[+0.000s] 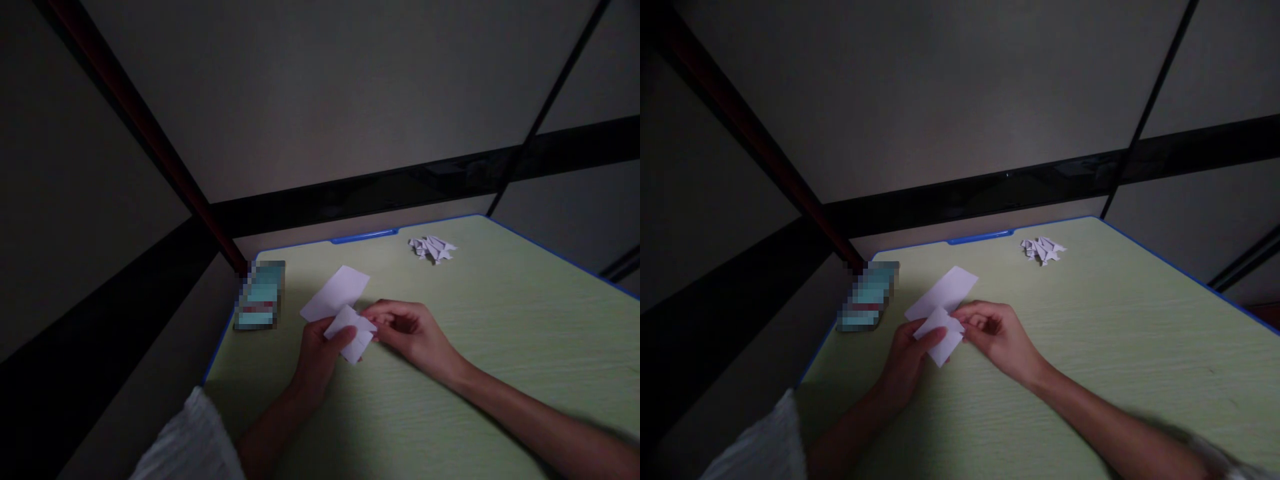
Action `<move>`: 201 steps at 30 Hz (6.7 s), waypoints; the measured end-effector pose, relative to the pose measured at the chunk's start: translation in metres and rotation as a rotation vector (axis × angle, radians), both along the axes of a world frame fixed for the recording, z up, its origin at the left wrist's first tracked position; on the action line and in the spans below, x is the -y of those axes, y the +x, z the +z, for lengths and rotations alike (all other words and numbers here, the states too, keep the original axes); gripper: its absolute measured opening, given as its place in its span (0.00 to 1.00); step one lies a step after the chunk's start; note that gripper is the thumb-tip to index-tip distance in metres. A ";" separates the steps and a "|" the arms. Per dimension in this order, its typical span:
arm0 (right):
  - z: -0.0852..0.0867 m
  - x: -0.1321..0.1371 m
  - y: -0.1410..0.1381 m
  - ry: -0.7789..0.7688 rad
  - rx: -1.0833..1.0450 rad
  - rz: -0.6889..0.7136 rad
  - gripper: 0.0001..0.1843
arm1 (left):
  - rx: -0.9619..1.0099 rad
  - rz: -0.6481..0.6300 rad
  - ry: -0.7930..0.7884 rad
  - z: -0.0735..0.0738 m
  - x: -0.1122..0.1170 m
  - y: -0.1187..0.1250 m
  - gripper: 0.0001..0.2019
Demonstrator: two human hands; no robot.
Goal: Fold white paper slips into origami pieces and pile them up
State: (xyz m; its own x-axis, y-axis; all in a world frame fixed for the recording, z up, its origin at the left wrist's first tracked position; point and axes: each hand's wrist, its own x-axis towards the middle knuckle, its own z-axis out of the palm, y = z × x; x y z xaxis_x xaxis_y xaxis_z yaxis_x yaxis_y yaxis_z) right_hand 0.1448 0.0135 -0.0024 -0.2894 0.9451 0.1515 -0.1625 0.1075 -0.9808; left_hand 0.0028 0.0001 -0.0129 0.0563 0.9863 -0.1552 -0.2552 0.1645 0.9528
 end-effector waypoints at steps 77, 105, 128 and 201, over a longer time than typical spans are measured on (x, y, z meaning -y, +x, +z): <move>-0.007 -0.001 -0.008 -0.041 0.050 -0.095 0.12 | -0.339 0.077 0.061 0.014 0.000 0.007 0.07; -0.003 -0.004 -0.008 -0.096 0.069 -0.009 0.14 | -0.261 0.092 0.075 0.012 0.002 0.005 0.09; -0.009 -0.003 -0.004 0.014 0.178 0.007 0.13 | -0.215 0.048 0.035 0.011 0.000 0.005 0.09; -0.001 0.001 -0.004 0.081 -0.031 -0.074 0.03 | -0.153 -0.003 0.078 0.016 0.003 0.006 0.08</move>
State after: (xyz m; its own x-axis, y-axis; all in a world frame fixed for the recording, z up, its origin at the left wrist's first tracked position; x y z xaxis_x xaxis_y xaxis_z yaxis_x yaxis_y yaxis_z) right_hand 0.1409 0.0125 -0.0034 -0.2135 0.9480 0.2359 -0.1813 0.1988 -0.9631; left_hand 0.0089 -0.0033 0.0030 0.0405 0.9956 -0.0846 -0.1058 0.0885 0.9904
